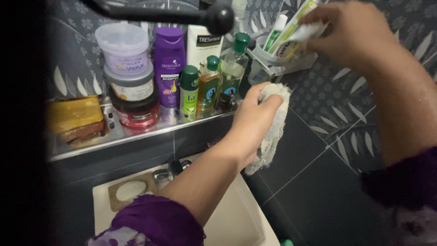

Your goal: The person wipes a bathroom sink and faucet with a cloth, then wipes and rearranges several bottles and jars on a wall-mounted shelf above the sink. The person also wipes the sink basin and surrounding surfaces before leaving the room.

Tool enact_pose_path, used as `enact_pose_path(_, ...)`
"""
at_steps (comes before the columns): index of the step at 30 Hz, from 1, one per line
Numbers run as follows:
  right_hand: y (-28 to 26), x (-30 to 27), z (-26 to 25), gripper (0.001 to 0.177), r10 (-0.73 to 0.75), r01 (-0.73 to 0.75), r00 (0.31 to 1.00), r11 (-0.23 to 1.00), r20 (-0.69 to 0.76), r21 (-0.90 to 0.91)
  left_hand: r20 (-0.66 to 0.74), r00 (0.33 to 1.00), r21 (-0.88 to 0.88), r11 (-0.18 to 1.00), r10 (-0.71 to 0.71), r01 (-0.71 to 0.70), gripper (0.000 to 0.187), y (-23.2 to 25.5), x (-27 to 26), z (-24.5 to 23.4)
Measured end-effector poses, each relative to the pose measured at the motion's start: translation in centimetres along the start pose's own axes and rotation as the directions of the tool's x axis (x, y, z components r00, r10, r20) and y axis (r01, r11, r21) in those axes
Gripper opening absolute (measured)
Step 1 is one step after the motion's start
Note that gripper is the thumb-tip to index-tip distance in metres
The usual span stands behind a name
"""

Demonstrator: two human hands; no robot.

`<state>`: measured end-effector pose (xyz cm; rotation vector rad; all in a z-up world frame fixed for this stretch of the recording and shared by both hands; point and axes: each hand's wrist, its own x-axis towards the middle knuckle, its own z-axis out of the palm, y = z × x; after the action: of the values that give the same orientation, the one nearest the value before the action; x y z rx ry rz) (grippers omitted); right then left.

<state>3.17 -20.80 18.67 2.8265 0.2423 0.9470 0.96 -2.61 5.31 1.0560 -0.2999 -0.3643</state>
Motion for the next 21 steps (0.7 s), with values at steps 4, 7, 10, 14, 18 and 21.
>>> enact_pose_path(4,-1.0,1.1,-0.6,0.028,-0.157,0.176,0.979,0.973,-0.131,0.147,-0.006,0.999,0.025,0.999,-0.033,0.033,0.052,0.1,-0.2,-0.2)
enact_pose_path(7,-1.7,2.0,-0.2,0.021,-0.094,0.094,0.995,0.995,-0.011,0.015,-0.003,0.999,0.008,0.999,-0.044,0.044,0.053,0.3,-0.4,-0.3)
enact_pose_path(10,-1.7,2.2,-0.2,0.021,-0.108,0.108,0.994,0.994,0.013,0.014,-0.001,0.999,0.016,0.999,-0.052,0.052,0.052,0.5,-0.5,-0.5)
enact_pose_path(14,-1.6,2.2,-0.9,0.026,-0.095,0.097,0.995,0.994,0.040,-0.048,0.005,1.000,-0.016,1.000,-0.002,0.002,0.052,0.5,-0.5,-0.8)
enact_pose_path(18,-1.8,0.2,-2.1,0.031,-0.118,0.116,0.992,0.991,-0.036,-0.064,0.007,1.000,-0.045,0.999,-0.009,0.009,0.051,0.7,-0.5,-1.8)
enact_pose_path(21,-2.5,-1.8,-2.8,0.030,-0.144,0.136,0.980,0.988,-0.136,-0.068,-0.029,0.999,-0.024,1.000,-0.019,0.018,0.051,0.9,-0.5,-1.9)
